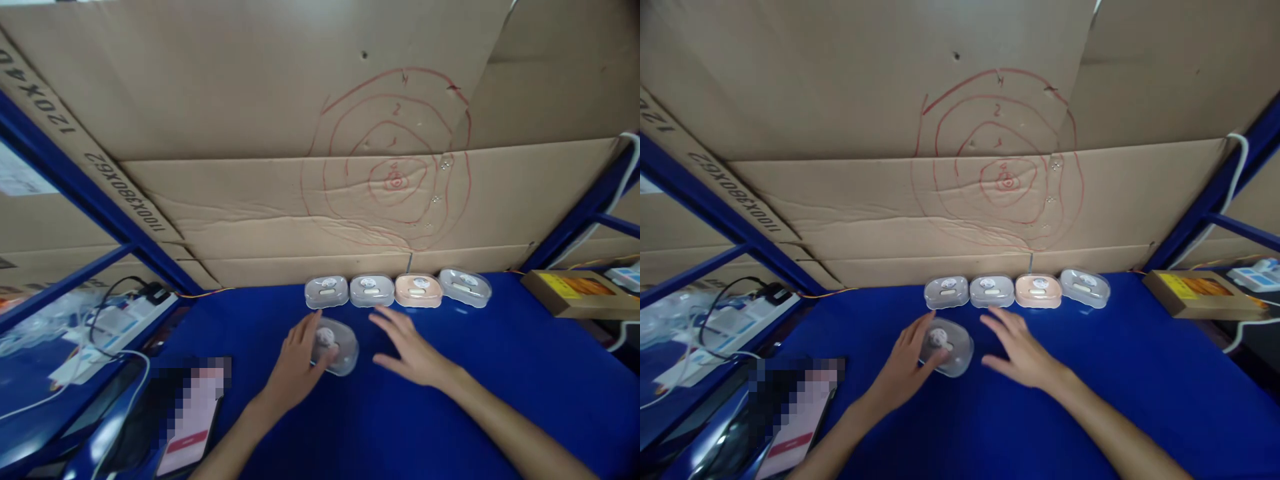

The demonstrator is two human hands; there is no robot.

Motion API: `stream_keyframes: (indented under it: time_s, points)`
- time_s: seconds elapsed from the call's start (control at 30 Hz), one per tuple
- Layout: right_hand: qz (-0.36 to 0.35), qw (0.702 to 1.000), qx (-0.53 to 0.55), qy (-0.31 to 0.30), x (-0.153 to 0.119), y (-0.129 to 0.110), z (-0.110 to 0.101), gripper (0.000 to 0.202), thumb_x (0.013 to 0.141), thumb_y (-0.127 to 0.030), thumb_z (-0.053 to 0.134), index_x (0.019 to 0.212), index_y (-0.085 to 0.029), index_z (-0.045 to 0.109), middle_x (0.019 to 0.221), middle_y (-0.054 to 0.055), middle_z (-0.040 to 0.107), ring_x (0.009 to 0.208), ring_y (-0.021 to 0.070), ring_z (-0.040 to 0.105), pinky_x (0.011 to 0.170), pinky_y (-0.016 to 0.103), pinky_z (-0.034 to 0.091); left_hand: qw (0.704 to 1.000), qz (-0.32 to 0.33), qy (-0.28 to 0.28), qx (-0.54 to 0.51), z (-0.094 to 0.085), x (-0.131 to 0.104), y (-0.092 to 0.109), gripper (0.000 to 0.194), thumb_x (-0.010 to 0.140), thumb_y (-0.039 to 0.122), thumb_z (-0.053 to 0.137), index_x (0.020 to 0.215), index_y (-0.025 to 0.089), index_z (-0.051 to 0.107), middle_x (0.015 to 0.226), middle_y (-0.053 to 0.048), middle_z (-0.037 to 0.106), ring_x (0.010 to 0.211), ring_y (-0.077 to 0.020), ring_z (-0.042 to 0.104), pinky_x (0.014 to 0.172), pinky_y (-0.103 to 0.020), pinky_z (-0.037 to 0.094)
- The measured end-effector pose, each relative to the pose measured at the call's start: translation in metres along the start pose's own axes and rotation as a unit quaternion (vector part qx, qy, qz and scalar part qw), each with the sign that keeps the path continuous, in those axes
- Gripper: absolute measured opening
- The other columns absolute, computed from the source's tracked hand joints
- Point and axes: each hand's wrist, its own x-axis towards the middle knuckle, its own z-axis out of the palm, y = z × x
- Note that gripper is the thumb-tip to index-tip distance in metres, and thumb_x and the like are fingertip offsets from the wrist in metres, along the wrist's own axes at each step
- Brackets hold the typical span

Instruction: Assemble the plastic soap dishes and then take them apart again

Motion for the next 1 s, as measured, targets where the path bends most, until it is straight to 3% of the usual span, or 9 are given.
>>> stream_keyframes:
  time_s: [0.1, 0.2, 0.3, 0.4, 0.47, 0.63, 0.8, 0.9, 1.0]
  points:
    - [-0.023, 0.995, 0.047, -0.088, -0.007, -0.024, 0.022, 0.101, 0.087, -0.060, 0.082, 0.168, -0.024, 0.033, 0.174, 0.023, 0.032, 0.158, 0.0419, 0.039, 0.121, 0.063, 0.044, 0.996, 0.071, -0.057, -0.010, 0.007, -0.007, 0.029, 0.083, 0.100, 0.066, 0.062, 0.168, 0.027, 0.034, 0.166, -0.017, 0.043, 0.151, -0.0380, 0.043, 0.122, -0.062, 0.039]
    - [-0.024, 0.992, 0.060, -0.107, -0.014, -0.030, 0.024, 0.100, 0.082, -0.051, 0.088, 0.164, -0.021, 0.040, 0.173, 0.024, 0.034, 0.157, 0.0428, 0.040, 0.121, 0.062, 0.044, 0.991, 0.096, -0.089, -0.015, 0.010, -0.003, 0.045, 0.103, 0.088, 0.078, 0.071, 0.168, 0.025, 0.035, 0.161, -0.019, 0.048, 0.145, -0.0420, 0.047, 0.118, -0.065, 0.041]
    - [-0.019, 0.996, 0.051, -0.078, -0.017, -0.031, 0.018, 0.088, 0.083, -0.037, 0.085, 0.160, -0.022, 0.045, 0.174, 0.020, 0.033, 0.158, 0.0407, 0.039, 0.122, 0.060, 0.044, 0.995, 0.067, -0.073, -0.027, 0.015, 0.003, 0.047, 0.105, 0.087, 0.080, 0.071, 0.167, 0.021, 0.037, 0.153, -0.020, 0.054, 0.139, -0.0426, 0.050, 0.113, -0.064, 0.043]
    - [-0.021, 0.996, 0.044, -0.077, -0.018, -0.031, 0.020, 0.093, 0.080, -0.042, 0.088, 0.160, -0.023, 0.045, 0.174, 0.021, 0.034, 0.157, 0.0422, 0.040, 0.122, 0.062, 0.045, 0.997, 0.039, -0.045, -0.052, 0.024, -0.001, 0.047, 0.087, 0.097, 0.068, 0.066, 0.166, 0.024, 0.037, 0.151, -0.019, 0.055, 0.137, -0.0404, 0.052, 0.112, -0.062, 0.044]
    - [-0.015, 0.996, 0.046, -0.080, -0.019, -0.030, 0.024, 0.094, 0.080, -0.045, 0.089, 0.160, -0.024, 0.044, 0.171, 0.021, 0.038, 0.156, 0.0422, 0.044, 0.121, 0.061, 0.046, 0.996, 0.040, -0.043, -0.074, 0.027, -0.006, 0.046, 0.084, 0.099, 0.067, 0.065, 0.166, 0.026, 0.035, 0.151, -0.019, 0.054, 0.136, -0.0398, 0.053, 0.112, -0.061, 0.044]
    - [-0.002, 0.994, 0.094, -0.055, -0.022, -0.018, 0.027, 0.087, 0.085, -0.044, 0.084, 0.159, -0.025, 0.043, 0.166, 0.020, 0.045, 0.154, 0.0368, 0.046, 0.122, 0.054, 0.048, 0.985, 0.067, -0.088, -0.132, 0.026, -0.009, 0.036, 0.117, 0.078, 0.083, 0.077, 0.168, 0.030, 0.024, 0.157, -0.019, 0.049, 0.143, -0.0422, 0.048, 0.114, -0.062, 0.043]
    - [0.006, 0.988, 0.148, -0.049, -0.022, -0.008, 0.019, 0.081, 0.089, -0.052, 0.080, 0.157, -0.027, 0.045, 0.166, 0.019, 0.045, 0.152, 0.0347, 0.050, 0.120, 0.051, 0.049, 0.977, 0.065, -0.112, -0.171, 0.033, -0.009, 0.027, 0.111, 0.084, 0.062, 0.087, 0.167, 0.033, 0.019, 0.159, -0.016, 0.051, 0.141, -0.0389, 0.053, 0.115, -0.059, 0.044]
    - [0.021, 0.980, 0.196, -0.028, -0.021, -0.006, 0.016, 0.077, 0.091, -0.060, 0.076, 0.155, -0.028, 0.046, 0.162, 0.017, 0.051, 0.149, 0.0344, 0.054, 0.117, 0.049, 0.052, 0.977, 0.053, -0.112, -0.173, 0.037, -0.009, 0.028, 0.125, 0.075, 0.050, 0.097, 0.168, 0.034, 0.015, 0.160, -0.017, 0.050, 0.141, -0.0414, 0.054, 0.113, -0.061, 0.046]
    - [0.030, 0.976, 0.215, 0.000, -0.018, -0.003, 0.011, 0.076, 0.091, -0.063, 0.075, 0.153, -0.029, 0.049, 0.158, 0.016, 0.055, 0.147, 0.0351, 0.056, 0.116, 0.049, 0.053, 0.981, 0.053, -0.106, -0.154, 0.037, -0.007, 0.028, 0.144, 0.070, 0.037, 0.101, 0.170, 0.038, -0.001, 0.161, -0.019, 0.048, 0.143, -0.0434, 0.053, 0.113, -0.063, 0.046]
